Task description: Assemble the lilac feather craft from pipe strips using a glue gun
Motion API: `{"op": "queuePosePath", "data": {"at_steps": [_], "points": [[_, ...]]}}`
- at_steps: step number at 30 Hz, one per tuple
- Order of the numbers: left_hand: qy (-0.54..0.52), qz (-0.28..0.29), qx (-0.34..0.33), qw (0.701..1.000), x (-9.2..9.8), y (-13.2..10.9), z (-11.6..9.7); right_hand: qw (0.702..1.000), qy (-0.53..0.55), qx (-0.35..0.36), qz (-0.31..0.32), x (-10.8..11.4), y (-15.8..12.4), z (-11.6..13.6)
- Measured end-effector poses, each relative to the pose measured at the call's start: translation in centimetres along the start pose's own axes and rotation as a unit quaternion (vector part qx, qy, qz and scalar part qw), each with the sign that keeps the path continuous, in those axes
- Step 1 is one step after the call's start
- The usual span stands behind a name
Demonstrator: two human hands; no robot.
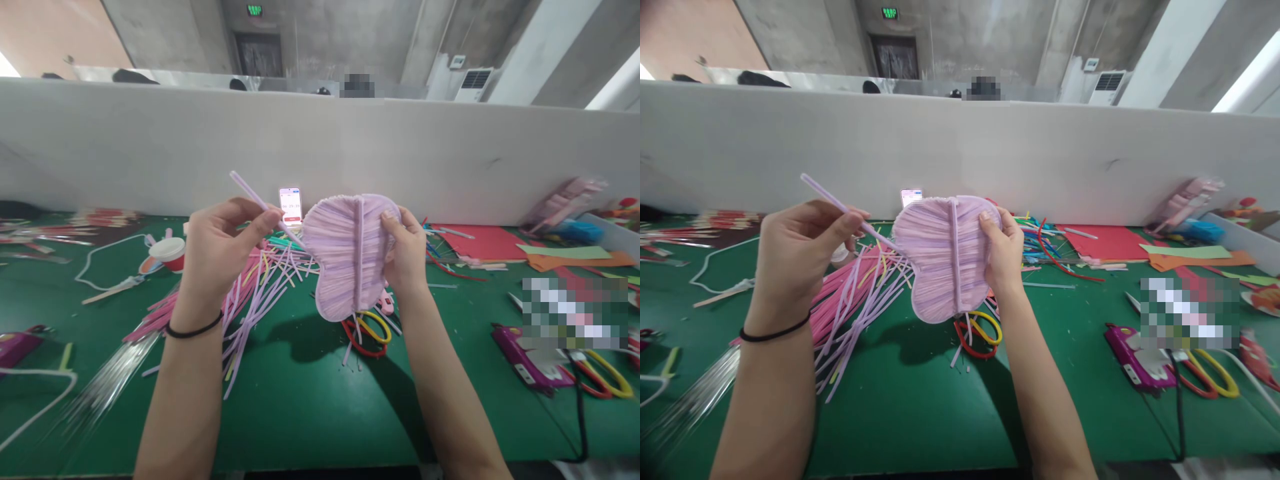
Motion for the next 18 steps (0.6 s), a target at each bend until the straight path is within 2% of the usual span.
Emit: {"op": "queuePosePath", "data": {"at_steps": [3,12,18], "points": [[-0.014,0.018,-0.009,1.000,-0.1,0.1,0.5,1.000,0.006,-0.010,0.011,-0.2,-0.2,0.0],[-0.059,0.018,-0.016,0.998,-0.4,0.7,1.4,0.999,0.009,-0.011,0.032,-0.4,-0.3,-0.2],[-0.039,0.017,-0.016,0.999,-0.4,0.4,1.3,0.998,-0.011,-0.017,0.057,-0.6,-0.3,-0.6]]}}
Point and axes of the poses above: each hand's wrist, its own y-axis towards the middle knuckle, its own x-axis out of the back of the hand, z = x × y, the point moved 6 cm from there along y, towards the middle knuckle, and after that the axes turned 14 degrees about -z, right-handed, at the moved point
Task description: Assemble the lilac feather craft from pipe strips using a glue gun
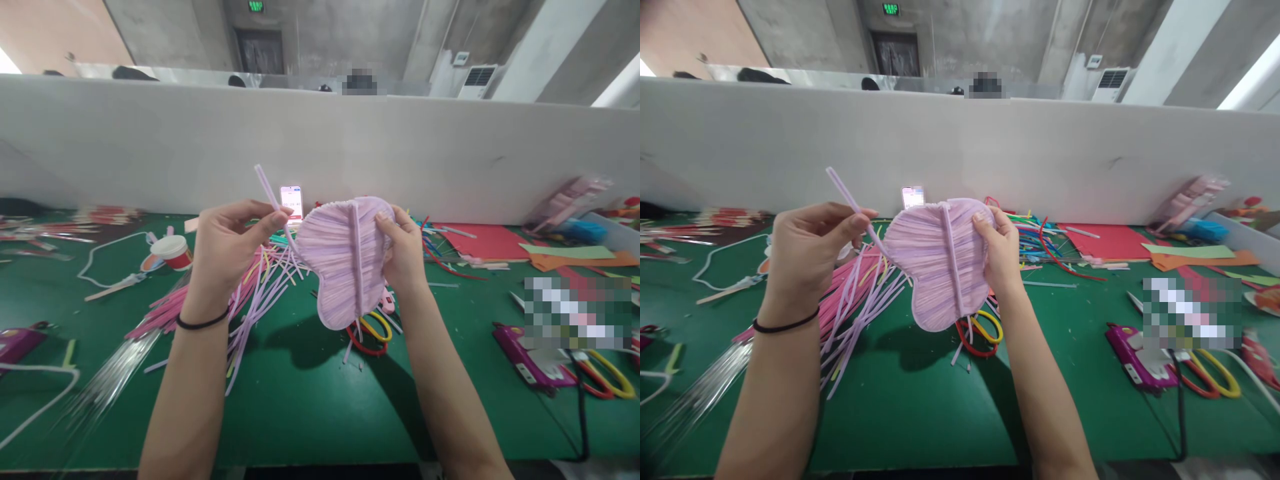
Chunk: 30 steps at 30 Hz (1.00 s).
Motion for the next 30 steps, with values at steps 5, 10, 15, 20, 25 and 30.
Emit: {"op": "queuePosePath", "data": {"at_steps": [5,10,15,20,25,30], "points": [[-0.019,0.007,0.002,1.000,-0.33,-0.08,-0.12,1.000,-0.004,-0.010,0.003,-0.06,-0.09,0.00],[-0.038,-0.003,0.017,0.999,-0.58,-0.12,0.40,1.000,-0.014,-0.011,0.021,-0.29,-0.22,-0.09],[-0.024,0.005,0.026,0.999,-0.74,-0.31,0.64,0.999,0.007,-0.032,0.024,-0.52,-0.35,-0.10],[-0.020,-0.018,-0.007,1.000,-0.72,-0.41,0.19,0.999,0.010,-0.037,0.013,-0.49,-0.44,0.10],[0.004,-0.037,-0.020,0.999,-0.69,-0.41,0.20,0.999,-0.003,-0.033,0.019,-0.53,-0.43,0.07],[0.015,-0.038,-0.013,0.999,-0.70,-0.57,0.07,1.000,-0.014,-0.019,0.020,-0.47,-0.44,0.01]]}}
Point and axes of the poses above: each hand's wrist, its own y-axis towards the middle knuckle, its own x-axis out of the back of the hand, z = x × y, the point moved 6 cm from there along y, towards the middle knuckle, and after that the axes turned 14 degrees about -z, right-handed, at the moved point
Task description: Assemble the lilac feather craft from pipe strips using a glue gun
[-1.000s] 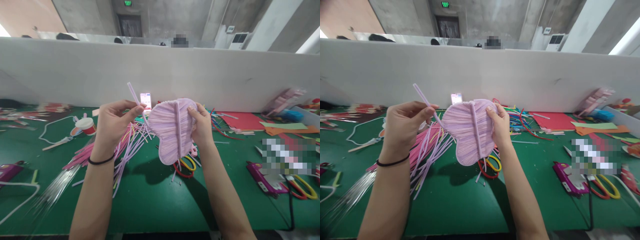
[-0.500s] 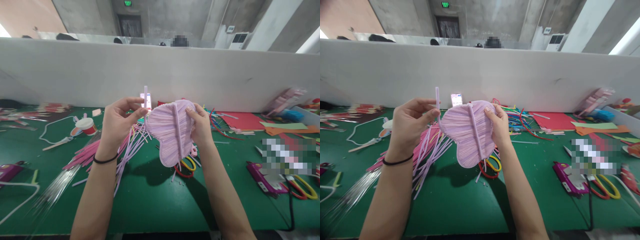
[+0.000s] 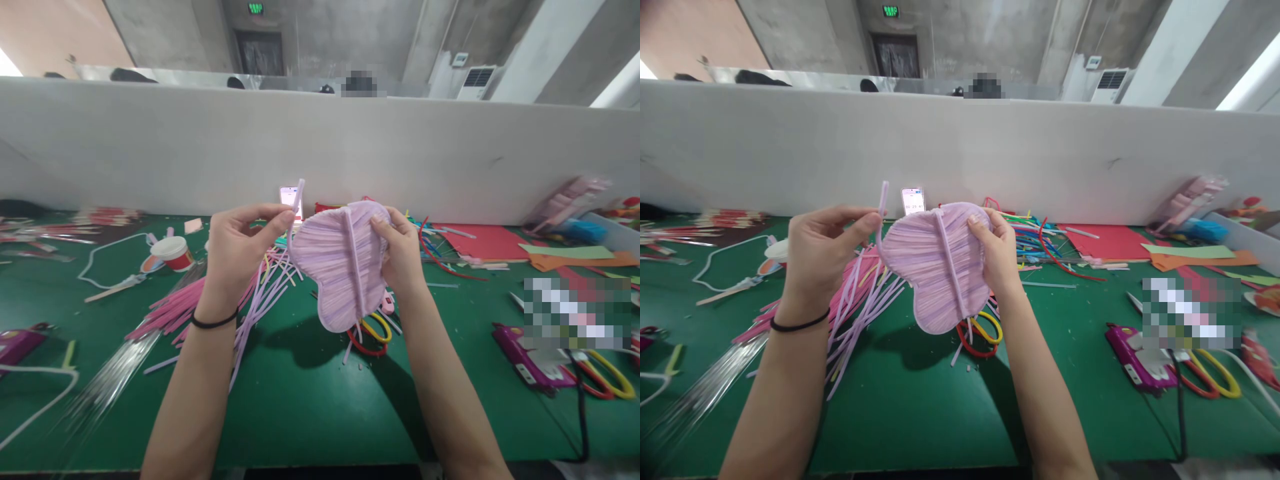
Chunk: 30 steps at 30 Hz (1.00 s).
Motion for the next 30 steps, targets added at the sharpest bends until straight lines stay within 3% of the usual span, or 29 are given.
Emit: {"op": "queuePosePath", "data": {"at_steps": [7,30], "points": [[-0.005,0.030,0.022,0.999,-0.3,0.0,0.2,1.000,0.014,-0.005,0.014,-0.1,-0.1,0.1],[-0.031,0.031,0.018,0.999,-1.3,-0.4,0.3,0.999,-0.012,0.017,0.029,-0.1,0.0,0.0]]}}
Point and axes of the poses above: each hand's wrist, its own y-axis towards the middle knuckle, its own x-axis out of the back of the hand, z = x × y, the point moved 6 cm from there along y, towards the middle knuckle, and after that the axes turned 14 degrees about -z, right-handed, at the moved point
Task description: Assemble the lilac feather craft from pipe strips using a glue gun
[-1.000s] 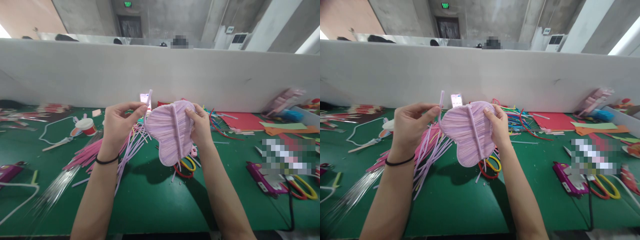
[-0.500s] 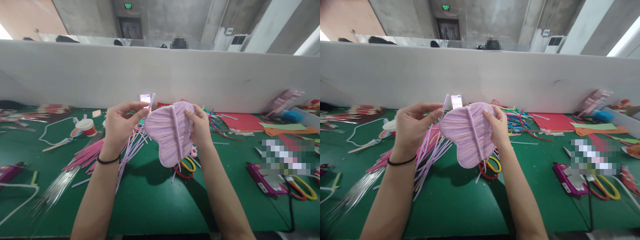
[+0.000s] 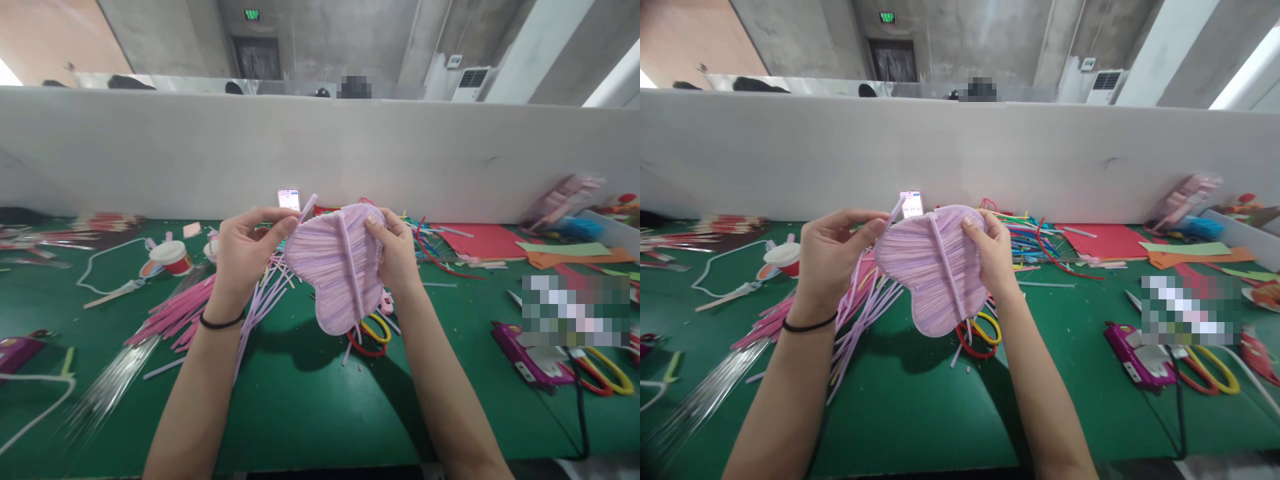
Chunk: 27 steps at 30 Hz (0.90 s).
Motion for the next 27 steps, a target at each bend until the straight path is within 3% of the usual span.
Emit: {"op": "queuePosePath", "data": {"at_steps": [27], "points": [[0.000,0.076,-0.007,0.997,0.05,0.12,-0.12,1.000,-0.009,0.008,0.023,-0.17,-0.06,0.11]]}}
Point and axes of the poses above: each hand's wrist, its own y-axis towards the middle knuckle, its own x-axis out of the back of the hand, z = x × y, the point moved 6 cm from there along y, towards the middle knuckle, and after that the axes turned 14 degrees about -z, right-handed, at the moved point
